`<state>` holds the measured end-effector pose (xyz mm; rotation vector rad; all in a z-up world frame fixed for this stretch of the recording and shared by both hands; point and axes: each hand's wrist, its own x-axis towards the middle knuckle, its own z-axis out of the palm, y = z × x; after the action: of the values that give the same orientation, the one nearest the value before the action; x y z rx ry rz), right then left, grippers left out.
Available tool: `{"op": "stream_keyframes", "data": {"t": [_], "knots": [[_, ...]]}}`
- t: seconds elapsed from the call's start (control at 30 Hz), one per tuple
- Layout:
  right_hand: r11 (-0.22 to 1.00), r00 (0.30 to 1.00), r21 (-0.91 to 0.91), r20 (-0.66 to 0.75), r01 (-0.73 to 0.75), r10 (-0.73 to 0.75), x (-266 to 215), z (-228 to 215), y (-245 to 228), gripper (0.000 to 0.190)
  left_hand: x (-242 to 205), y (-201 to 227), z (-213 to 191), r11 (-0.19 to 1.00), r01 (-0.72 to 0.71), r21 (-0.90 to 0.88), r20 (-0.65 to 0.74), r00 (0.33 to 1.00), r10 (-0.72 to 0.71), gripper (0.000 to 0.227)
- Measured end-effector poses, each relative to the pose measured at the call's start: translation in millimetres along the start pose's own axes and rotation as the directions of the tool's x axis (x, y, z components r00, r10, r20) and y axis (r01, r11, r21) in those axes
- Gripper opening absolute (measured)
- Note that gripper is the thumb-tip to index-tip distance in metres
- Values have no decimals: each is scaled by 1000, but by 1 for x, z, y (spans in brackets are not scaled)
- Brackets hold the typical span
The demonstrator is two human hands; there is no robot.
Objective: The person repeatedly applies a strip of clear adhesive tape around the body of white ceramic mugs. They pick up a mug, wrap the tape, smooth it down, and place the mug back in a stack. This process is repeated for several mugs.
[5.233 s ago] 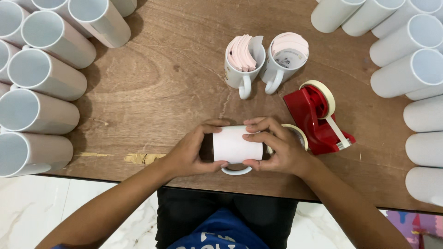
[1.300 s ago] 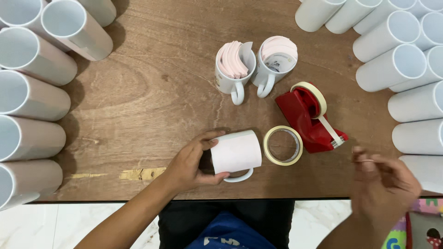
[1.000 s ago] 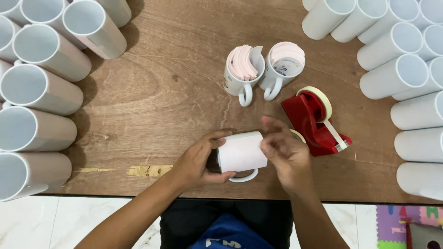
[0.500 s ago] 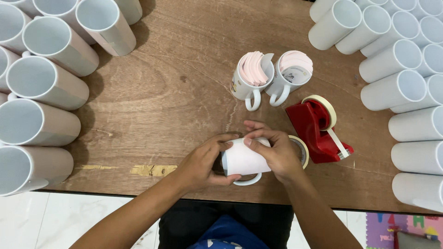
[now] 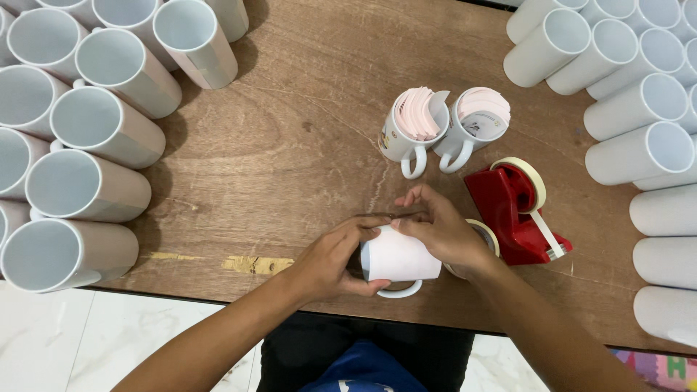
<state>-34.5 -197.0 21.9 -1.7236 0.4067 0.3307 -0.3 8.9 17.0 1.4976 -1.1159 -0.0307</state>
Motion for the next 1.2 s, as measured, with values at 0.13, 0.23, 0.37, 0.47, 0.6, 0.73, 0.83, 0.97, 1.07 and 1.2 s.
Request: {"op": "stream_keyframes", "data": {"t": [0.13,0.23,0.37,0.47,0.6,0.73,0.83,0.97,1.07,1.2], "knots": [[999,999,-13,-10,-36,36,5,1,1,28,-1,0,1,1000,15,19,-8,1000,-15,53],[999,1000,-36,0,4,-4,6,0,-1,26,1,1,1,1000,22,15,11,1000,-23,54],[997,998,-51,38,59,-57,14,-3,3,23,1,0,2,999,15,43,11,1000,-16,53],[997,996,-41,70,61,-58,12,-4,2,25,-2,0,2,998,20,58,17,1000,-21,53],[992,990,-80,117,93,-83,-2,-5,-13,34,-5,-3,2,998,22,67,29,999,-24,54],[918,939,-252,239,305,-247,-24,-17,-28,30,-2,-2,2,997,20,74,13,1000,-21,54],[710,841,-451,265,541,-473,-45,-20,-23,32,-2,-2,2,997,25,70,15,1000,-26,53],[489,621,-407,315,772,-718,-68,-31,-14,21,-8,-12,4,998,-10,61,55,998,6,58],[492,638,-481,204,726,-743,-95,-53,-12,12,-15,-18,6,998,-13,60,97,995,7,65],[551,572,-722,-261,419,-777,-121,-91,1,6,-17,-22,7,997,-22,68,107,994,14,65]]}}
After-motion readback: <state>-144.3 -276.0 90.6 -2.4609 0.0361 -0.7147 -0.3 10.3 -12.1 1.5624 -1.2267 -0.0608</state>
